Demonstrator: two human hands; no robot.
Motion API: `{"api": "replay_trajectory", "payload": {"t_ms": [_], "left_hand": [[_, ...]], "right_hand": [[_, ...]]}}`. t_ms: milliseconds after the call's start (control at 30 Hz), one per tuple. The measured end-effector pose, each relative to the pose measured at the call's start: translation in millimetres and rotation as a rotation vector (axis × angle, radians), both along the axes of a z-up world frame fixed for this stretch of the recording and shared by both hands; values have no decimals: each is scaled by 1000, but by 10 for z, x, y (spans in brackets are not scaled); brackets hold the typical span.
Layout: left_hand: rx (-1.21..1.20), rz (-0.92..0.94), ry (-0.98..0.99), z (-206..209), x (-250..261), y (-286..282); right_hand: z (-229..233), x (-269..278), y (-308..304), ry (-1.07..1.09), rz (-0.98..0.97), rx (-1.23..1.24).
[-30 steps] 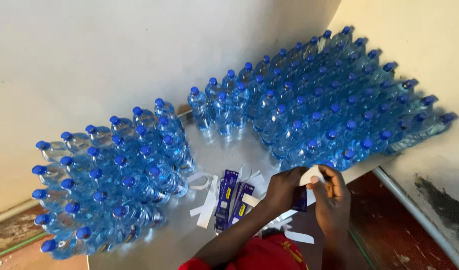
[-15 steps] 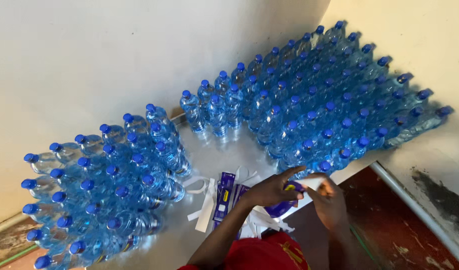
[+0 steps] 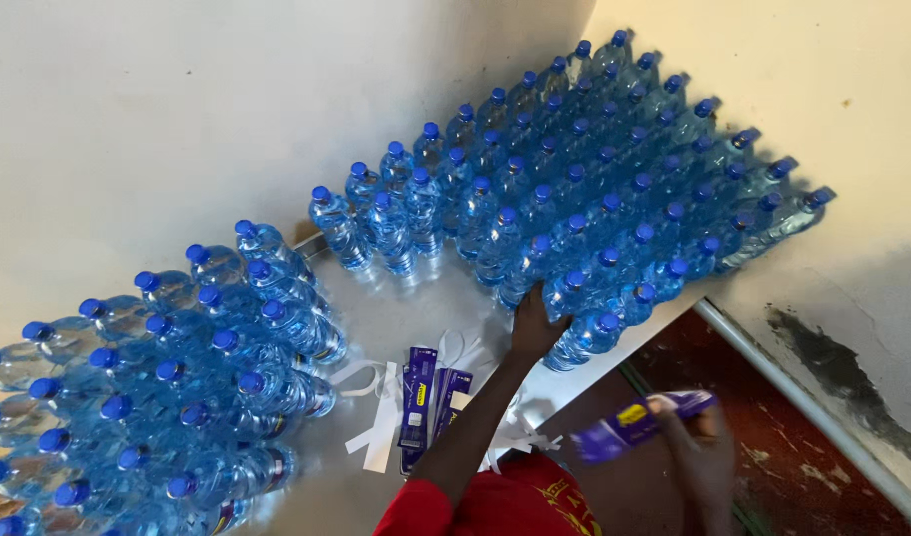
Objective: The person repeatedly picks up plastic water bottles from a table, applies a purple and yellow label to each bottle, and places the labeled bottle back on the table. The person also handles and tears pieces of white paper during the process.
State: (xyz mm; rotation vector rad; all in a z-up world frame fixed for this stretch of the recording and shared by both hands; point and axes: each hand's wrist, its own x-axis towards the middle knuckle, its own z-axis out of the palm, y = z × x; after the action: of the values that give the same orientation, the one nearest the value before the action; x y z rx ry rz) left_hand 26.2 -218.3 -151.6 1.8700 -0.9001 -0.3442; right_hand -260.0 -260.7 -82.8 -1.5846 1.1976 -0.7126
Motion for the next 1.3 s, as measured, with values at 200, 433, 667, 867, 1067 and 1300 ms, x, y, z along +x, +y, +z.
{"api": "replay_trajectory", "payload": {"t_ms": [200, 433, 667, 867, 1067, 1300], "left_hand": [[145, 8, 261, -30, 215, 268], [-363, 187, 714, 303, 493, 991], [-164, 290, 864, 1640, 515, 1448], [-457, 134, 768, 1267, 608, 1319], [-631, 47, 780, 1327, 517, 1314], [-614, -6, 742, 1352, 417, 1320]], "right_hand": [[-19, 391, 330, 138, 45, -6], [-351, 1053, 699, -340, 267, 207], [-243, 1292, 796, -500, 377, 229], [-67, 1249, 753, -520, 366, 242], [-127, 1162, 737, -591, 343, 191], [-17, 1105, 834, -553, 299, 193]]}}
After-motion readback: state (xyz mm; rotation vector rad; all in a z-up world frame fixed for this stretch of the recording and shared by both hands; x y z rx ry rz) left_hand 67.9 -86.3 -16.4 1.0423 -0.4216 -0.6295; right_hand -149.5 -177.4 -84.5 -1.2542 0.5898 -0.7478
